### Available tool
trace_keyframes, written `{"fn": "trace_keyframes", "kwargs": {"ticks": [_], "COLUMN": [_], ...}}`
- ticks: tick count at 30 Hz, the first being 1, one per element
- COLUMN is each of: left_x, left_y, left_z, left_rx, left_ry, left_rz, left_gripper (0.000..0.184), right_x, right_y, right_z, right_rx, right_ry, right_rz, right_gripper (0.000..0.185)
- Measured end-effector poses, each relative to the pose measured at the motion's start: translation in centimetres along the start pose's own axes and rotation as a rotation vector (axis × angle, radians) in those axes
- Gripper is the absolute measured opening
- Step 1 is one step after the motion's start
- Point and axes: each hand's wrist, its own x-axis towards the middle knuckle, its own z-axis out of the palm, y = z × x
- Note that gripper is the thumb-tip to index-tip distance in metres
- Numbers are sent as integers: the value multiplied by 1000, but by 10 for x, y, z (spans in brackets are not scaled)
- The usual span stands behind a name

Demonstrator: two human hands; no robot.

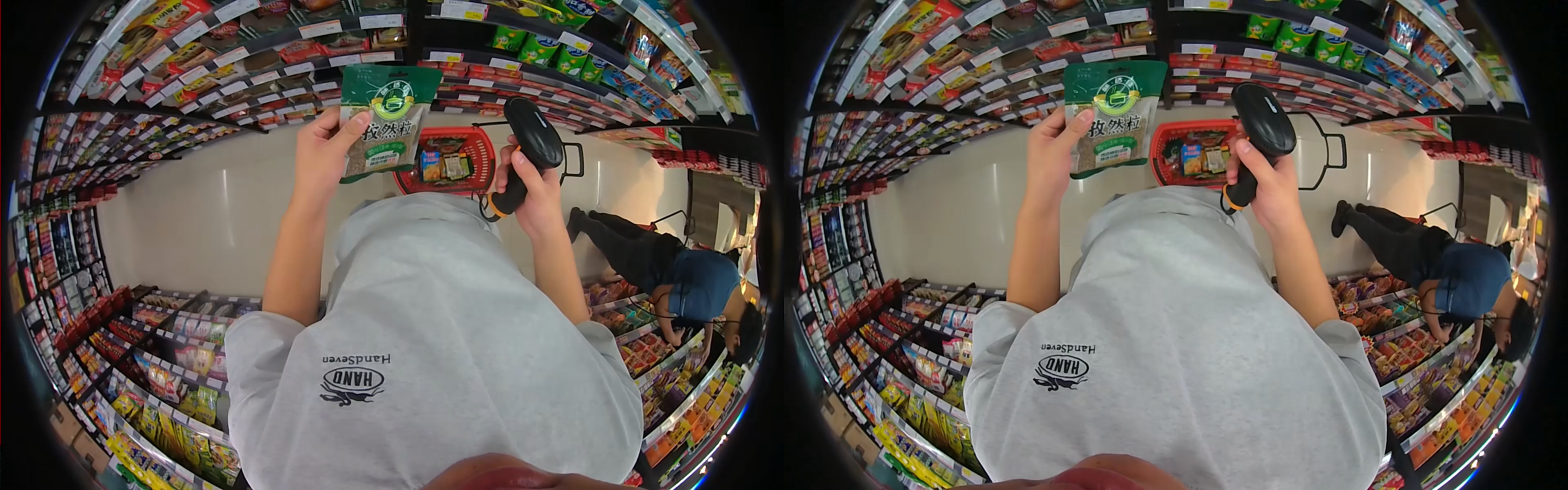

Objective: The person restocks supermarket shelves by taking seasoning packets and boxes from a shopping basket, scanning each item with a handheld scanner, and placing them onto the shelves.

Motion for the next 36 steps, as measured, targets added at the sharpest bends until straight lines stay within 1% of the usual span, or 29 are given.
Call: {"fn": "trace_keyframes", "kwargs": {"ticks": [1, 3, 4, 6, 7, 9, 12, 13, 15, 16, 18, 19, 21, 22, 24, 25, 27, 28, 30, 31, 33, 36], "left_x": [4, 10, 9, 9, 12, 22, 38, 42, 52, 59, 70, 76, 86, 94, 106, 110, 117, 121, 126, 126, 118, 117], "left_y": [-9, -26, -28, -24, -28, -34, -35, -33, -25, -24, -23, -20, -14, -14, -19, -20, -20, -19, -10, -3, 13, 16], "left_z": [-2, -7, -3, 5, 6, 2, -2, -1, 0, -1, 1, 3, 6, 7, 7, 7, 9, 7, 8, 12, 18, 17], "left_rx": [2, 259, 259, 859, 859, 1094, 1153, 1157, 1069, 1075, 628, 628, 532, 533, 352, 355, 288, 289, 523, 522, 606, 669], "left_ry": [9, -80, -72, -102, -103, -173, -176, -176, -140, -140, -156, -157, -118, -122, -74, -80, -113, -120, -121, -126, -32, 30], "left_rz": [-8, 29, 18, 303, 293, 284, 249, 253, 161, 169, -5, 1, -135, -127, -88, -89, 11, 21, -9, 0, -48, -8], "left_gripper": [15, 15, 15, 14, 14, 21, 18, 18, 23, 23, 27, 27, 30, 30, 31, 31, 33, 33, 32, 32, 34, 32], "right_x": [2, 3, 5, 8, 8, 8, 11, 12, 16, 18, 18, 18, 20, 21, 24, 25, 25, 26, 29, 30, 31, 32], "right_y": [-2, -5, -6, -5, -4, -5, -9, -8, -8, -8, -6, -5, -4, -4, -4, -6, -8, -9, -12, -12, -11, -9], "right_z": [-6, -17, -23, -36, -42, -51, -60, -61, -66, -66, -63, -61, -58, -58, -56, -55, -53, -52, -50, -48, -46, -44], "right_rx": [-1, 4, 7, -26, -58, -39, -27, -29, -24, -26, -24, -25, -16, -19, -14, 12, 42, 30, 14, 19, 26, 44], "right_ry": [-5, -20, -35, -26, -11, 2, 30, 50, 58, 68, 74, 83, 110, 110, 115, 124, 136, 136, 136, 141, 148, 161], "right_rz": [7, 38, 50, 66, 72, 98, 95, 82, 68, 55, 59, 69, 86, 78, 69, 55, 33, 27, 8, 15, 28, 53], "right_gripper": [35, 35, 35, 35, 34, 35, 35, 35, 36, 36, 36, 35, 35, 35, 35, 35, 35, 35, 36, 36, 36, 36]}}
